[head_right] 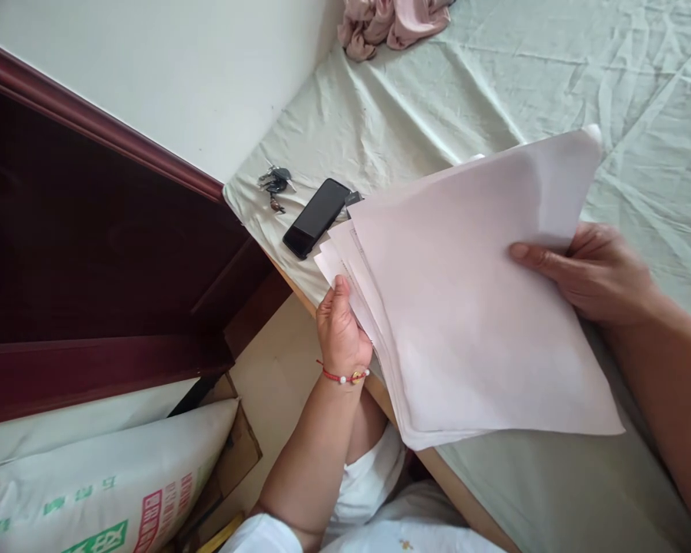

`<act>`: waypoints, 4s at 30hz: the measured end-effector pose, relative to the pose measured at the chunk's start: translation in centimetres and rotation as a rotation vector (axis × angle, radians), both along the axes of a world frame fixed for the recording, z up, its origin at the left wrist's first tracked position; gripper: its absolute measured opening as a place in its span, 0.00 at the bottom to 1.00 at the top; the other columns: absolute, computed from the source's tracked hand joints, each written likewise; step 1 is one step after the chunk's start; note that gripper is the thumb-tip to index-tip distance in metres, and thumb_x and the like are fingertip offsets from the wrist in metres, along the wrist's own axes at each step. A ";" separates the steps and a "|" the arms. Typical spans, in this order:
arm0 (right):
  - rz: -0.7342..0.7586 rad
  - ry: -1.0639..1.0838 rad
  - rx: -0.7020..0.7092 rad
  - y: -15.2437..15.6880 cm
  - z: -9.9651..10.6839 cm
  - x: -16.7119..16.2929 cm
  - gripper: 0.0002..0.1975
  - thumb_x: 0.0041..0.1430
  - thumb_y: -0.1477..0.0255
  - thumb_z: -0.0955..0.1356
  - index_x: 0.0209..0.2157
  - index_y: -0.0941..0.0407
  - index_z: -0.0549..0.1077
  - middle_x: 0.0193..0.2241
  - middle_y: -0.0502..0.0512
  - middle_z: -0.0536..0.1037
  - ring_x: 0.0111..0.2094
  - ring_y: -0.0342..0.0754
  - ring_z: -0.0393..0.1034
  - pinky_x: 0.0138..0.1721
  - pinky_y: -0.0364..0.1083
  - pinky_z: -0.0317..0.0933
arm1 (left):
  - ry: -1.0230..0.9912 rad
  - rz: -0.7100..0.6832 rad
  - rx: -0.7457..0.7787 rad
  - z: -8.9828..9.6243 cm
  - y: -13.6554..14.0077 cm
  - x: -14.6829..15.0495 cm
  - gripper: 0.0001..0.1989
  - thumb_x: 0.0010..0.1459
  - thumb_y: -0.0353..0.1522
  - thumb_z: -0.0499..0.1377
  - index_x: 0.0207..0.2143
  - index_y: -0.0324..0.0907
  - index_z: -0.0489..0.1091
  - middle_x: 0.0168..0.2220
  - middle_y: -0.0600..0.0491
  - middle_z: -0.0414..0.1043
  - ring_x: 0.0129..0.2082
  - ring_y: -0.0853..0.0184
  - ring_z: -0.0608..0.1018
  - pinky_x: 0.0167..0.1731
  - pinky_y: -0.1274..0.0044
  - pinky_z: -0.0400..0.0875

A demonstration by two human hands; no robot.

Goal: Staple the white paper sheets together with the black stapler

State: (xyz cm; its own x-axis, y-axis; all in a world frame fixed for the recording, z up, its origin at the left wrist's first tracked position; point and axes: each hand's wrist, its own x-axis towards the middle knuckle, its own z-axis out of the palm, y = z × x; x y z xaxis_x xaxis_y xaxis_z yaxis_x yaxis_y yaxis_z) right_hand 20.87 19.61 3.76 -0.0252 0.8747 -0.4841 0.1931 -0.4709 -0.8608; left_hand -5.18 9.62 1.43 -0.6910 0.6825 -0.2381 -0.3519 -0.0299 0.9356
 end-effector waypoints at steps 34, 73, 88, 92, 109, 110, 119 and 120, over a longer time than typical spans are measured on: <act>-0.048 0.099 0.265 0.2 -1.1 -0.2 0.19 0.48 0.59 0.83 0.41 0.50 0.88 0.35 0.55 0.86 0.25 0.45 0.77 0.21 0.40 0.72 | 0.102 0.133 0.016 0.0 0.5 1.4 0.21 0.53 0.51 0.73 0.31 0.42 0.81 0.33 0.55 0.79 0.40 0.68 0.80 0.48 0.76 0.74; -0.012 0.110 0.332 0.5 -1.1 -0.2 0.24 0.46 0.49 0.82 0.32 0.53 0.80 0.25 0.50 0.75 0.22 0.40 0.66 0.17 0.37 0.60 | 0.183 -0.020 -0.028 0.0 0.1 1.7 0.21 0.61 0.52 0.67 0.36 0.43 0.81 0.35 0.53 0.82 0.39 0.66 0.82 0.44 0.76 0.76; 0.005 0.105 0.307 0.6 -1.1 -0.3 0.21 0.47 0.54 0.82 0.31 0.53 0.78 0.24 0.49 0.75 0.19 0.41 0.65 0.14 0.38 0.58 | 0.151 0.006 0.003 0.1 0.3 1.8 0.19 0.59 0.50 0.70 0.39 0.43 0.83 0.40 0.51 0.84 0.45 0.63 0.84 0.49 0.74 0.77; 0.017 0.142 0.300 0.5 -1.0 -0.2 0.16 0.49 0.60 0.81 0.30 0.53 0.77 0.22 0.48 0.74 0.18 0.41 0.64 0.13 0.39 0.57 | 0.144 0.025 0.000 0.0 0.4 1.7 0.20 0.59 0.50 0.70 0.40 0.43 0.83 0.41 0.51 0.84 0.47 0.63 0.84 0.50 0.75 0.76; 0.034 0.107 0.321 0.5 -1.1 -0.3 0.15 0.52 0.60 0.80 0.30 0.54 0.76 0.22 0.48 0.74 0.19 0.40 0.64 0.15 0.38 0.57 | 0.185 -0.084 0.063 0.1 0.2 1.4 0.17 0.56 0.44 0.73 0.44 0.45 0.84 0.46 0.50 0.85 0.53 0.60 0.83 0.57 0.72 0.75; 0.034 0.103 0.325 0.5 -1.1 -0.3 0.16 0.52 0.59 0.80 0.30 0.54 0.76 0.22 0.48 0.74 0.19 0.40 0.64 0.15 0.38 0.57 | 0.174 -0.084 0.065 0.1 0.2 1.5 0.17 0.56 0.45 0.74 0.44 0.45 0.84 0.45 0.50 0.85 0.53 0.60 0.83 0.57 0.72 0.75; 0.034 0.098 0.349 0.6 -1.1 -0.4 0.23 0.47 0.52 0.82 0.29 0.54 0.76 0.23 0.48 0.73 0.21 0.39 0.63 0.17 0.37 0.56 | 0.112 -0.053 0.035 0.6 0.2 1.6 0.16 0.52 0.45 0.76 0.37 0.44 0.84 0.41 0.51 0.86 0.50 0.59 0.85 0.56 0.70 0.77; 0.032 0.096 0.353 0.6 -1.1 -0.4 0.24 0.47 0.51 0.82 0.29 0.54 0.75 0.23 0.48 0.73 0.21 0.39 0.63 0.17 0.37 0.56 | 0.109 -0.037 0.022 0.6 0.1 1.6 0.16 0.51 0.45 0.76 0.35 0.44 0.84 0.39 0.51 0.85 0.50 0.59 0.85 0.56 0.69 0.77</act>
